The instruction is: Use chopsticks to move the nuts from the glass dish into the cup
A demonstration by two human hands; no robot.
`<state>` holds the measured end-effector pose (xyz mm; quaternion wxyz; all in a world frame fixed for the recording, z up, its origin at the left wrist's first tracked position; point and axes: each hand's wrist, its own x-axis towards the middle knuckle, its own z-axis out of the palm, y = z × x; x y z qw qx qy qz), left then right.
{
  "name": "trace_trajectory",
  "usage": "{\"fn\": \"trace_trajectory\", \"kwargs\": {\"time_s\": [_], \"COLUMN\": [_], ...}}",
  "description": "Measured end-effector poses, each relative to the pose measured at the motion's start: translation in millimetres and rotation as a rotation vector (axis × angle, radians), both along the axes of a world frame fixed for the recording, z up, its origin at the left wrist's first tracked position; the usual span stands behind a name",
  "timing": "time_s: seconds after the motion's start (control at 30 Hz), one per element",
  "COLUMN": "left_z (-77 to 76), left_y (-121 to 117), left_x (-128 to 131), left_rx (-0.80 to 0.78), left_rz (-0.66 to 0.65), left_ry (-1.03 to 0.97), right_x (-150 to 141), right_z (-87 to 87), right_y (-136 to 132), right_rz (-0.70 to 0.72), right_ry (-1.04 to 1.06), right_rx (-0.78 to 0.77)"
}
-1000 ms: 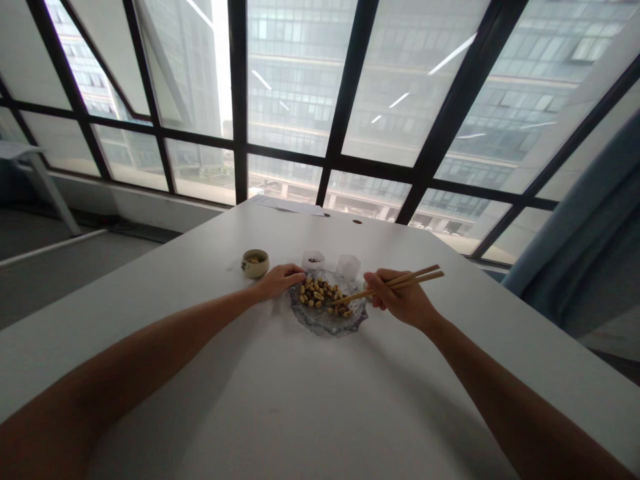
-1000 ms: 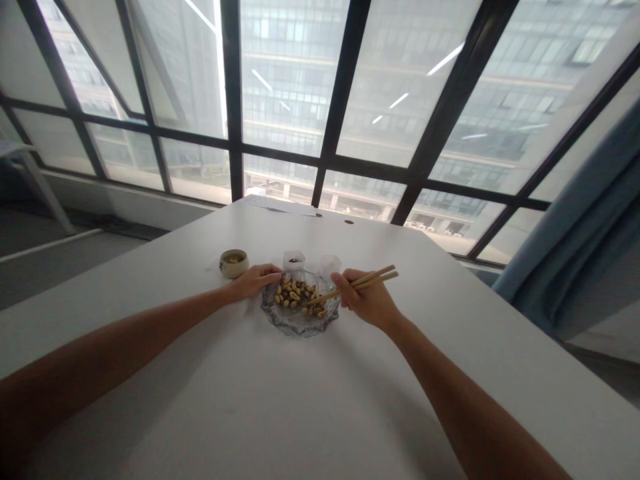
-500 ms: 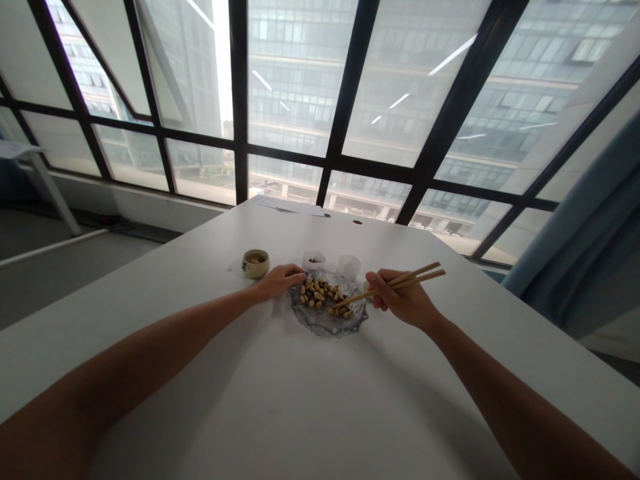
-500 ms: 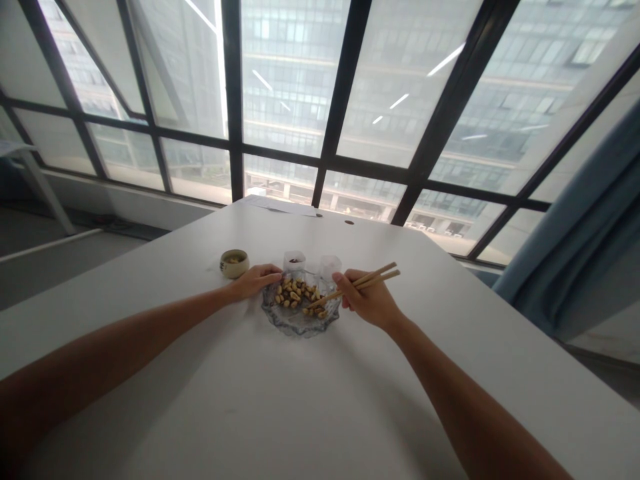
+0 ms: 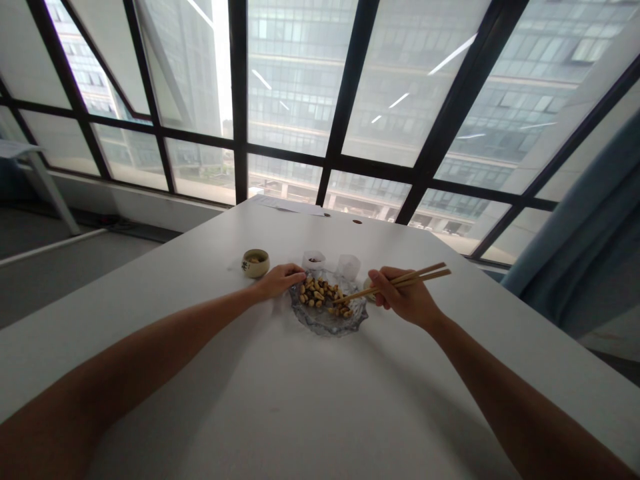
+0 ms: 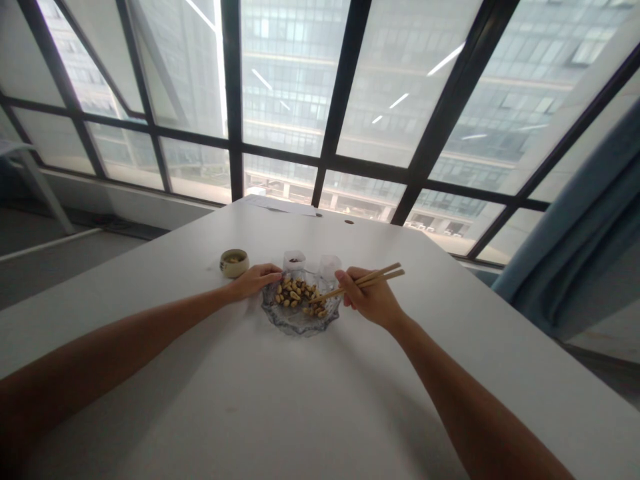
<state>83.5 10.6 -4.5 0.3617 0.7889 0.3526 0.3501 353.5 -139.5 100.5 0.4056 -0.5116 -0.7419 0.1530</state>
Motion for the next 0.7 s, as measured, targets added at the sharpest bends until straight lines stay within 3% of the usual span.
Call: {"fn": "trace_trajectory", "kwargs": {"time_s": [0.1, 0.17, 0.3, 0.4, 0.5, 0.57, 0.63, 0.7], "left_z": [4.7, 15.8, 55.4, 83.7, 97.0, 97.7, 95.1, 92.4], "left_y": [0.2, 1.2, 1.7, 0.6, 4.7, 11.8, 20.5, 28.2], "left_x": [-1.6, -7.9, -32.0, -52.0, -70.4, -81.2, -89.0, -92.4], "left_rx": [0.026, 0.113, 0.504, 0.616, 0.531, 0.323, 0.122, 0.048], "left_rz": [0.016, 0.081, 0.220, 0.288, 0.393, 0.432, 0.416, 0.379], "left_ry": [-0.014, -0.002, 0.280, 0.555, 0.823, 0.943, 0.966, 0.940], "right_x": [0.0, 0.7, 5.9, 9.8, 9.7, 8.3, 7.1, 7.0], "right_z": [-0.5, -0.9, -1.4, -2.5, -3.9, -4.4, -4.3, -3.3], "right_y": [1.2, 4.0, 12.7, 16.9, 17.3, 16.5, 15.9, 15.5], "right_rz": [-0.033, -0.088, -0.190, -0.212, -0.202, -0.190, -0.182, -0.181], "right_ry": [0.087, 0.200, 0.384, 0.417, 0.430, 0.434, 0.434, 0.434], "right_rx": [0.036, 0.070, 0.095, 0.092, 0.087, 0.082, 0.085, 0.097]}}
